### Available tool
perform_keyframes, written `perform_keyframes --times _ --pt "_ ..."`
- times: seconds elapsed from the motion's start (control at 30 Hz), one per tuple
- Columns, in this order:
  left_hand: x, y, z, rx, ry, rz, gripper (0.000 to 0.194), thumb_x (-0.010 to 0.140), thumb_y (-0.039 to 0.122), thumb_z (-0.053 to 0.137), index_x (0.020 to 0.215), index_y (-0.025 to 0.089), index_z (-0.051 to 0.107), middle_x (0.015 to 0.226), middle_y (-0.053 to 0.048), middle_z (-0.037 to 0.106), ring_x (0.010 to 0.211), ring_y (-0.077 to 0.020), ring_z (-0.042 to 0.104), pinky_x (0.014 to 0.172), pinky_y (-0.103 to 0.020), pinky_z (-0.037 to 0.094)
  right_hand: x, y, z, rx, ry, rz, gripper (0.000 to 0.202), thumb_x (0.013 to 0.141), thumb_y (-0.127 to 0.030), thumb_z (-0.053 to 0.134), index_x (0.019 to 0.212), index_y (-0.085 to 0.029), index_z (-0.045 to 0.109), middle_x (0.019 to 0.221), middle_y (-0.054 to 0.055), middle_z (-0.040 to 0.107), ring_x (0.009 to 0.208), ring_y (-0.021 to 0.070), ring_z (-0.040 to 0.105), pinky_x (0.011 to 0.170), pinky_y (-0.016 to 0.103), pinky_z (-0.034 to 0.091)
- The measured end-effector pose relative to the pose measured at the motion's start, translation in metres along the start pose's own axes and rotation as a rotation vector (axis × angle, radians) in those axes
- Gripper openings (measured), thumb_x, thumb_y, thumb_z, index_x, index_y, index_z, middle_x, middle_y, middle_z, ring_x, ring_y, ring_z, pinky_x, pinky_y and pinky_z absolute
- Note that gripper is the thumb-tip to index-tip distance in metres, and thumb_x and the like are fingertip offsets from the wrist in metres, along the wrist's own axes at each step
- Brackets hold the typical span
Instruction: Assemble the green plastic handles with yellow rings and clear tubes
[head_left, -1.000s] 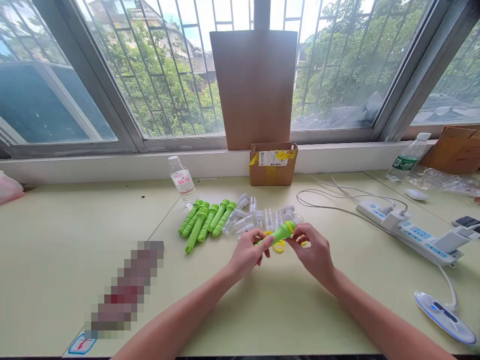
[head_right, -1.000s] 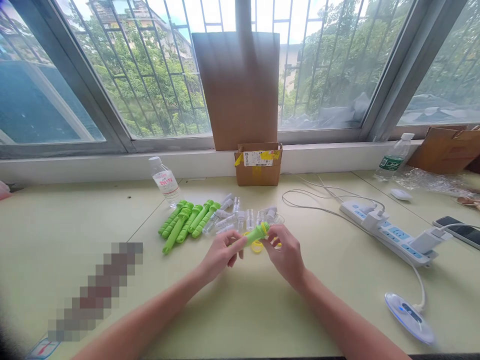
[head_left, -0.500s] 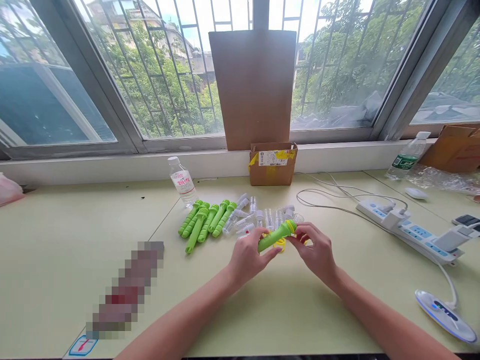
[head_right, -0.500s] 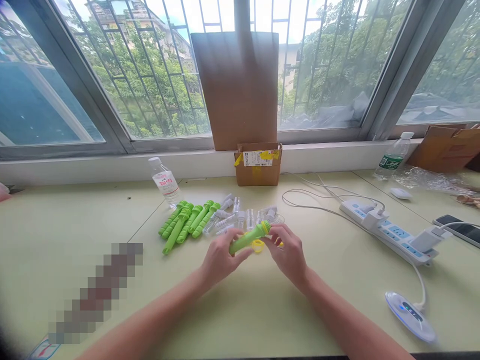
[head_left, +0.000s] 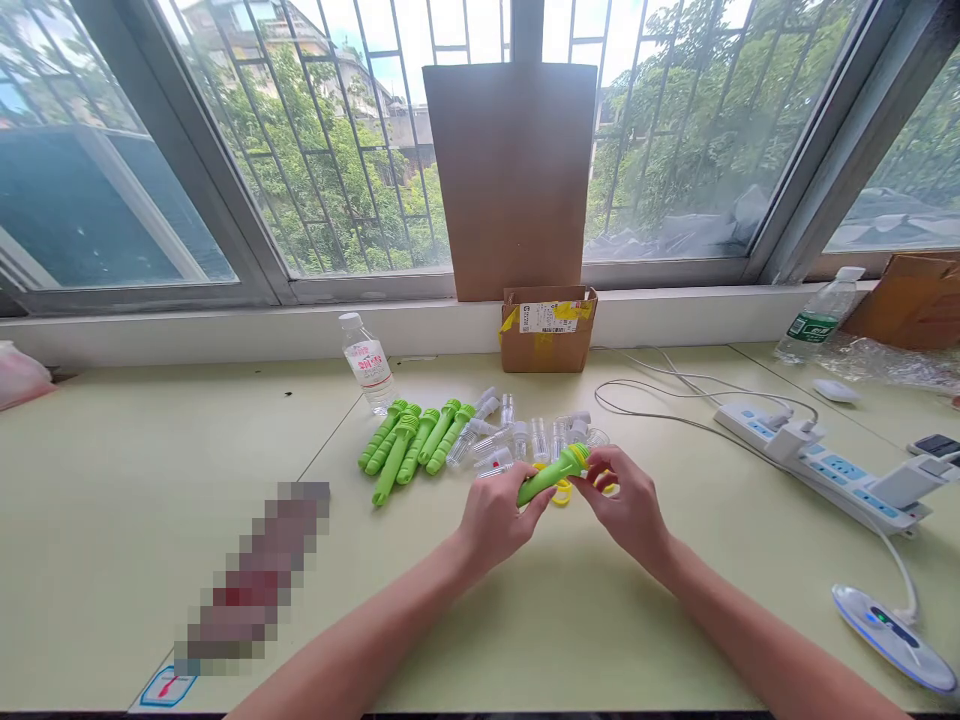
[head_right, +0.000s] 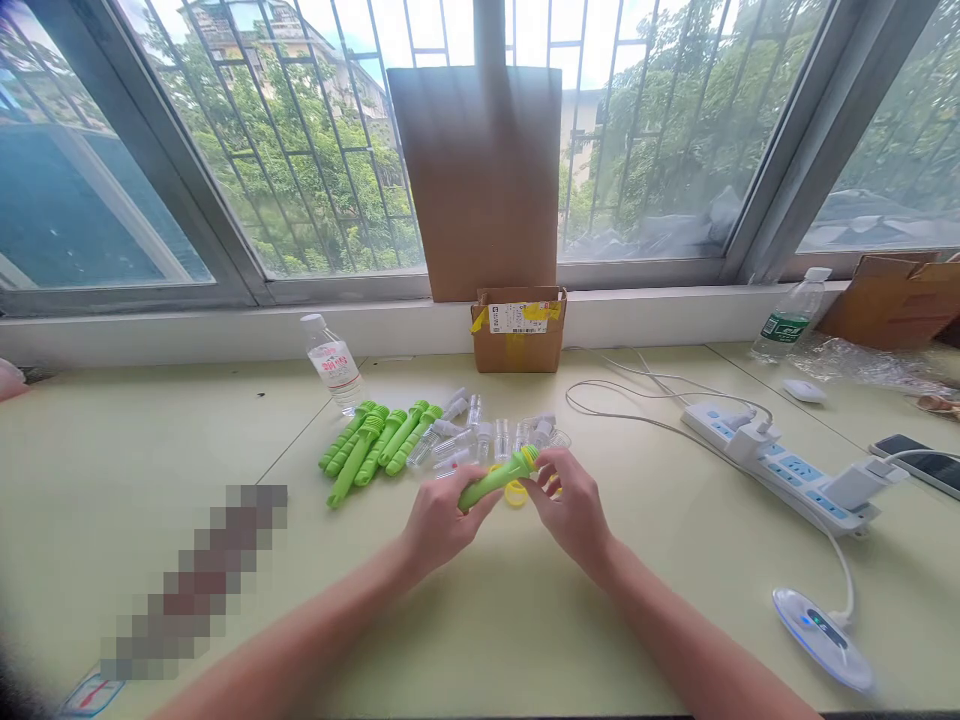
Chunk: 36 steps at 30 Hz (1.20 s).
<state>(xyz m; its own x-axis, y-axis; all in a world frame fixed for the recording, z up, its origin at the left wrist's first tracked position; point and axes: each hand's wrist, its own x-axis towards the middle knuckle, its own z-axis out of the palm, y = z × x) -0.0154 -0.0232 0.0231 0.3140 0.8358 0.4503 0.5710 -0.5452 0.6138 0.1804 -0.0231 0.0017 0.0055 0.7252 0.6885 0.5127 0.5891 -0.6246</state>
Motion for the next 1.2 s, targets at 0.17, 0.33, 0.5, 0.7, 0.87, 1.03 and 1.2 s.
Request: perform_keyframes --times 0.17,0.33,0.5,0.7,0.87,1.03,1.2 --pt "0.001 0.002 -0.003 -0.082 -0.056 -0.063 0.023 0.085 0.042 0.056 0.089 0.02 0.06 0.064 0.0 0.059 0.049 -0.0107 0.044 0.052 -0.024 0.034 0.001 -0.003 -0.001 0.016 0.015 -0.003 0.014 0.084 -0.029 0.065 0.086 -0.022 0.053 0.084 0.002 0.062 0.058 0.0123 0.06 0.049 0.027 0.055" --pt "0.003 0.006 -0.005 -0.153 -0.058 -0.107 0.024 0.083 0.043 0.058 0.085 0.019 0.06 0.064 0.001 0.057 0.053 -0.0108 0.044 0.052 -0.023 0.034 0.002 -0.005 -0.002 0.031 0.014 -0.013 0.012 0.085 -0.029 0.064 0.082 -0.021 0.055 0.087 0.003 0.063 0.059 0.0121 0.06 0.049 0.027 0.055" --pt "0.005 0.01 -0.006 -0.299 -0.057 -0.198 0.026 0.081 0.044 0.061 0.079 0.018 0.058 0.062 0.002 0.054 0.053 -0.0097 0.044 0.05 -0.022 0.033 0.002 -0.006 -0.003 0.024 0.009 -0.027 0.011 0.086 -0.028 0.063 0.082 -0.022 0.055 0.089 0.003 0.063 0.058 0.0121 0.059 0.049 0.028 0.055" --pt "0.007 0.015 -0.005 -0.555 -0.122 -0.395 0.035 0.077 0.05 0.063 0.076 0.017 0.052 0.061 0.002 0.059 0.04 -0.0063 0.042 0.038 -0.02 0.035 0.002 -0.005 -0.002 0.003 -0.017 -0.037 0.011 0.087 -0.028 0.061 0.089 -0.022 0.052 0.091 0.004 0.061 0.06 0.0127 0.061 0.048 0.027 0.055" --pt "0.009 0.014 -0.006 -0.658 -0.163 -0.473 0.038 0.075 0.052 0.065 0.075 0.017 0.05 0.059 0.002 0.061 0.038 -0.0058 0.043 0.036 -0.018 0.034 0.003 -0.005 -0.003 0.002 -0.016 -0.032 0.011 0.087 -0.027 0.061 0.087 -0.022 0.052 0.091 0.004 0.06 0.06 0.0123 0.06 0.047 0.027 0.055" --pt "0.012 0.009 -0.006 -0.744 -0.244 -0.538 0.041 0.077 0.056 0.061 0.078 0.017 0.05 0.058 0.001 0.062 0.035 -0.0054 0.042 0.036 -0.018 0.029 0.004 -0.005 -0.004 0.011 -0.037 -0.014 0.01 0.088 -0.03 0.059 0.087 -0.022 0.054 0.092 0.004 0.06 0.061 0.0127 0.062 0.049 0.028 0.056" --pt "0.011 0.009 -0.007 -0.576 -0.232 -0.421 0.039 0.079 0.056 0.059 0.084 0.018 0.051 0.059 0.003 0.06 0.039 -0.0072 0.044 0.039 -0.02 0.032 0.004 -0.003 -0.005 0.017 -0.018 -0.037 0.009 0.088 -0.028 0.059 0.084 -0.022 0.056 0.09 0.004 0.062 0.061 0.0125 0.059 0.05 0.028 0.056"
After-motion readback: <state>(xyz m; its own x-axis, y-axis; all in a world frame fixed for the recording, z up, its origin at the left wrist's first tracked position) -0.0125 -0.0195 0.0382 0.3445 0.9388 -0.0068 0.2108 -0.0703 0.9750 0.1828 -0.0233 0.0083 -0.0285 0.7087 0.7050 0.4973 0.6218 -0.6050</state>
